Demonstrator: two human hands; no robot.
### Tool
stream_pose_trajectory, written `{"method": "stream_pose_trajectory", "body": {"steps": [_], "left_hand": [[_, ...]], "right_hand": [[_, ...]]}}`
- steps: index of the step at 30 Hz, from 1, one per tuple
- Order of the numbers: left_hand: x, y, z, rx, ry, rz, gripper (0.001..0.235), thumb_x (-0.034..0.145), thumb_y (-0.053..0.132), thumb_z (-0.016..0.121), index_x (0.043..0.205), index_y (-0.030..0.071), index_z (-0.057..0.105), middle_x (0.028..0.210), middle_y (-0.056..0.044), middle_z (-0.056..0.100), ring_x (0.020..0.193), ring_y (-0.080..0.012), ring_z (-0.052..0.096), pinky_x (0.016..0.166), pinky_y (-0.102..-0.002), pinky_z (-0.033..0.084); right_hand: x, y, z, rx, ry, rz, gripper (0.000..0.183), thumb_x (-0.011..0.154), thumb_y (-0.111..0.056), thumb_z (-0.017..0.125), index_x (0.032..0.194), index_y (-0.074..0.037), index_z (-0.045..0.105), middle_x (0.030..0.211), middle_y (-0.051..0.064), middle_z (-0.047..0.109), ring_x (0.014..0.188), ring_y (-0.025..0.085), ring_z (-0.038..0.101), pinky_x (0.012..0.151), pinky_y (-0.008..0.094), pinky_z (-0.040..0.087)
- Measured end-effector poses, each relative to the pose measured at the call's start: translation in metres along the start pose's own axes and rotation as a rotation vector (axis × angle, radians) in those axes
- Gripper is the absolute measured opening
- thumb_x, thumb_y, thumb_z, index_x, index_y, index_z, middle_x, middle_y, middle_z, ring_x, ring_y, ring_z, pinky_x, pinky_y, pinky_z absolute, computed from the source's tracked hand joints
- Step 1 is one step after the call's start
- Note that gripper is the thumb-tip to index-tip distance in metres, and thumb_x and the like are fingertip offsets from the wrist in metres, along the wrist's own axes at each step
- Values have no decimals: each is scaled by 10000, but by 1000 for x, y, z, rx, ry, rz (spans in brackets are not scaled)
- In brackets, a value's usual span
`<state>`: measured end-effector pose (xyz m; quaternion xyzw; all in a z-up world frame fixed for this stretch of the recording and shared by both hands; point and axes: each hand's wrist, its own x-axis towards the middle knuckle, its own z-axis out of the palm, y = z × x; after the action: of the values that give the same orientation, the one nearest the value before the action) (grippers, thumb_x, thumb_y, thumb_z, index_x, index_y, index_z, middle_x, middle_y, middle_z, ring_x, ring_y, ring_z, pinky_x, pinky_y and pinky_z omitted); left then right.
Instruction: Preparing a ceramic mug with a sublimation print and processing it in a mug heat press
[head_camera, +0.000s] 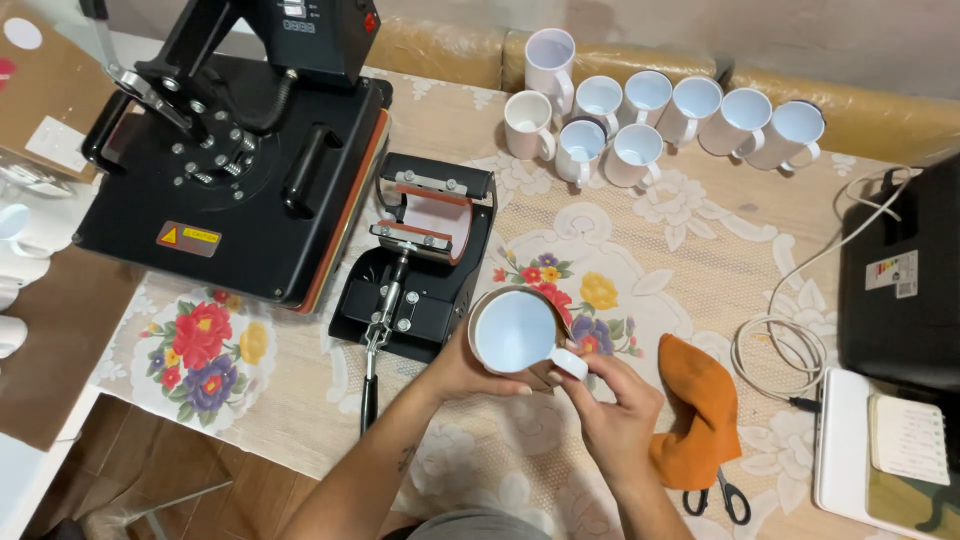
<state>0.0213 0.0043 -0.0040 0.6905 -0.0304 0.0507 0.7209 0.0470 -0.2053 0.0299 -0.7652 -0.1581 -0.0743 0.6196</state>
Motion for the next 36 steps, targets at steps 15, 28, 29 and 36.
{"method": "stream_pose_trajectory", "body": {"steps": [15, 28, 29, 36], "left_hand": [[-16, 70, 22, -46, -83, 514, 769, 827, 325, 847, 1397, 113, 377, 1399, -209, 508, 1369, -352, 502, 1232, -547, 373], [-20, 70, 27, -59, -43, 471, 855, 759, 331, 884, 1418, 101, 391, 1405, -174, 527, 1357, -348, 538, 1222, -536, 406], [-20, 70, 28, -96, -30, 413, 935, 682, 317, 925, 1427, 104, 403, 1407, -139, 536, 1351, -330, 553, 1226, -516, 399], [-11, -31, 11, -565, -166, -31, 704, 793, 266, 853, 1372, 27, 532, 1318, -126, 643, 1233, -285, 609, 1073, -460, 501]], "right_hand": [[-24, -44, -23, -133, 28, -576, 38, 825, -16, 708, 859, -10, 692, 946, 151, 731, 795, 225, 729, 773, 313, 606], [-19, -61, -30, -186, -28, -491, 103, 838, -140, 744, 874, -53, 702, 1080, 92, 752, 750, 181, 651, 767, 262, 558], [-19, -61, -31, -171, -41, -462, 119, 823, -158, 760, 859, -61, 702, 1070, 101, 757, 747, 187, 668, 773, 281, 568], [20, -67, -39, -16, -395, -56, 751, 963, -670, 316, 1306, -40, 539, 1232, 89, 760, 1164, 206, 670, 1021, 372, 442]]}}
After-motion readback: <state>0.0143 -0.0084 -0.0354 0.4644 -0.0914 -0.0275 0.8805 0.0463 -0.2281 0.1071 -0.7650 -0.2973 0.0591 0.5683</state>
